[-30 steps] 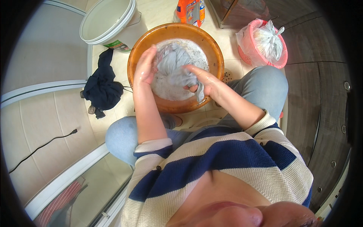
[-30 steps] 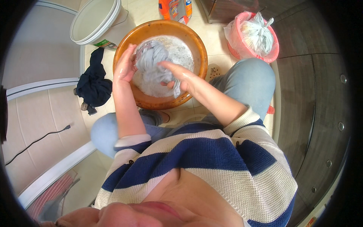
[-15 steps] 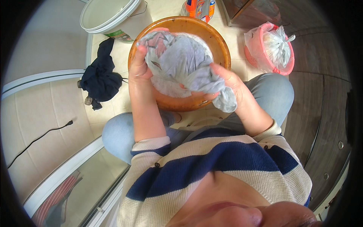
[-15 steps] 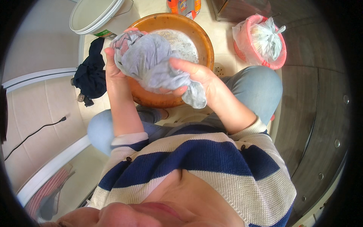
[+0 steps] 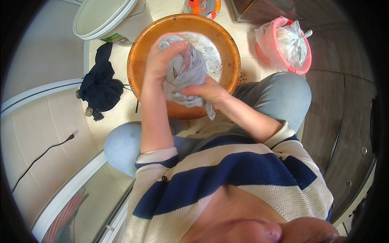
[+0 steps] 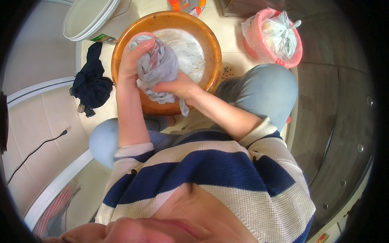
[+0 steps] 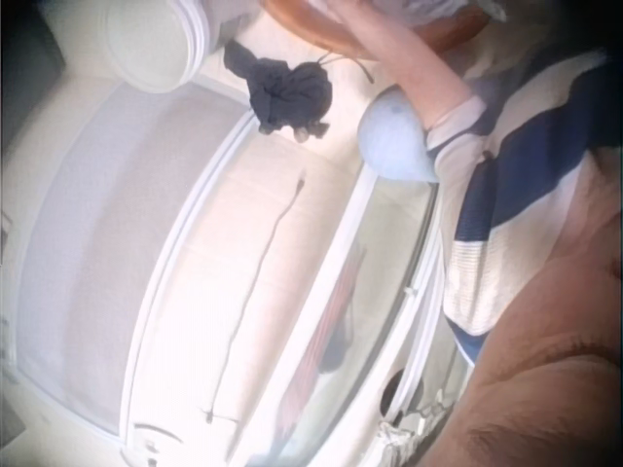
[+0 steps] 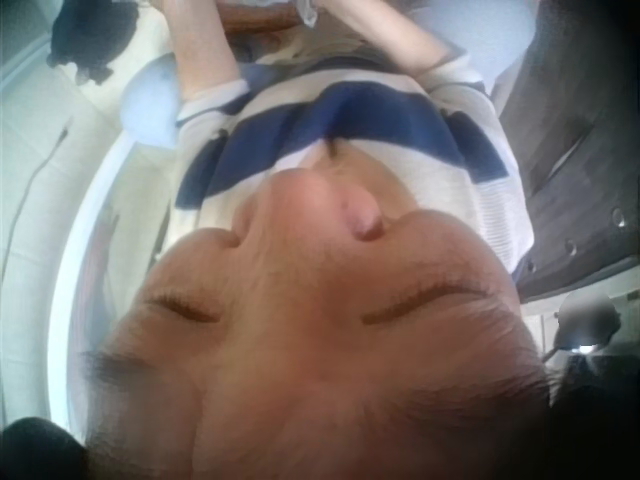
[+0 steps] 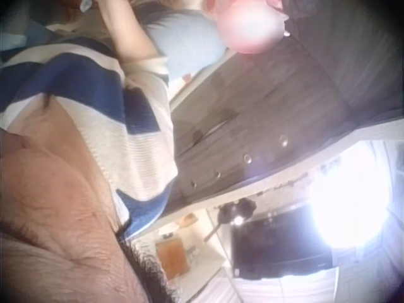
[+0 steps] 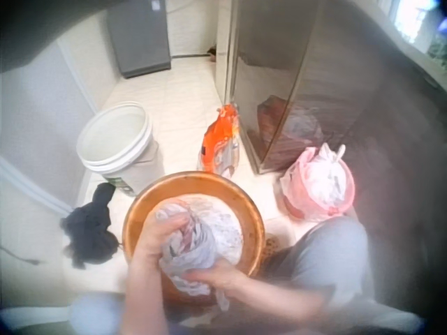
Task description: The person hand washes clothes in a basin of soapy water, repeatedly agitating and wringing the fabric. They add detergent from a bag and continue scrubbing the items by hand.
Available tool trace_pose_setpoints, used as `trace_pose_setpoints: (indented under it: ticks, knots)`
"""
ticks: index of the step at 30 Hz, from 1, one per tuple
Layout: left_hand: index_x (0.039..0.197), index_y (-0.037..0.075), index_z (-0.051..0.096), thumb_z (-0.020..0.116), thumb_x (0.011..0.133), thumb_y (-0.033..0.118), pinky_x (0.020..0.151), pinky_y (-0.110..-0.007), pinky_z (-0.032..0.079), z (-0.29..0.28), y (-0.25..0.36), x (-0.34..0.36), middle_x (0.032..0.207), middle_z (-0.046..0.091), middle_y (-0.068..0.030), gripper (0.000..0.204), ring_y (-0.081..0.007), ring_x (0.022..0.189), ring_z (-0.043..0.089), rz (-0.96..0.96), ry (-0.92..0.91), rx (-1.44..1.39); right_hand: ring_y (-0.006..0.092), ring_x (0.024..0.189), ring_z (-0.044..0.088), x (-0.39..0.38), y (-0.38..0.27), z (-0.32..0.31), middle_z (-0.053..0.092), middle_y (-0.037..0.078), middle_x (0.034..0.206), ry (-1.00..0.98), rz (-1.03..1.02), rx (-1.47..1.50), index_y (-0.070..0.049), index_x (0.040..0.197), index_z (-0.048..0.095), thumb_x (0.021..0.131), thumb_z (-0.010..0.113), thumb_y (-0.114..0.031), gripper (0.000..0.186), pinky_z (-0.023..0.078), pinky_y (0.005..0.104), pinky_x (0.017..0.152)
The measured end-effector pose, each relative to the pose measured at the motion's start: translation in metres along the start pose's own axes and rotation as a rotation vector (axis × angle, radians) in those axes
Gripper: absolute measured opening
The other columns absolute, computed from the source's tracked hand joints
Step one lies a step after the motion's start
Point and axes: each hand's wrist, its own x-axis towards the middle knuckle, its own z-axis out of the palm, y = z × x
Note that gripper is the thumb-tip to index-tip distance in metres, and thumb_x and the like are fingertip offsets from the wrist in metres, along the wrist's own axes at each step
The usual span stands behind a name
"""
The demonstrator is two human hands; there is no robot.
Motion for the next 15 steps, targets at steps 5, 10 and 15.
trace_pose_setpoints:
  ticks: [5, 10, 15]
  knots:
    - [0.099, 0.0, 0.063, 0.076, 0.075, 0.013, 0.069, -0.026, 0.05, 0.005, -0.022, 0.008, 0.085, 0.067, -0.0053, 0.03, -0.0123, 0.078, 0.061, 0.086, 0.085, 0.127, 0.0193, 0.1, 0.06, 0.014, 0.017, -0.007, 0.063, 0.009, 0.11, 0.141, -0.105, -0.171, -0.001, 0.121, 0.056, 0.065, 0.078, -0.012, 0.06, 0.048, 0.0314, 0.087]
    - [0.095, 0.001, 0.065, 0.078, 0.073, 0.018, 0.071, -0.027, 0.049, 0.011, -0.042, 0.013, 0.084, 0.067, -0.0065, 0.03, -0.0135, 0.077, 0.061, 0.247, 0.26, 0.339, 0.019, 0.096, 0.062, 0.027, 0.029, -0.021, 0.065, 0.01, 0.105, 0.217, -0.174, -0.295, 0.001, 0.115, 0.059, 0.063, 0.079, -0.015, 0.058, 0.048, 0.0307, 0.084]
    - [0.093, 0.001, 0.065, 0.079, 0.072, 0.02, 0.074, -0.029, 0.049, 0.017, -0.05, 0.011, 0.084, 0.067, -0.0087, 0.032, -0.0161, 0.077, 0.062, 0.304, 0.369, 0.423, 0.0217, 0.093, 0.063, 0.036, 0.042, -0.029, 0.067, 0.013, 0.101, 0.292, -0.26, -0.387, 0.0, 0.112, 0.061, 0.061, 0.081, -0.02, 0.059, 0.049, 0.0318, 0.083]
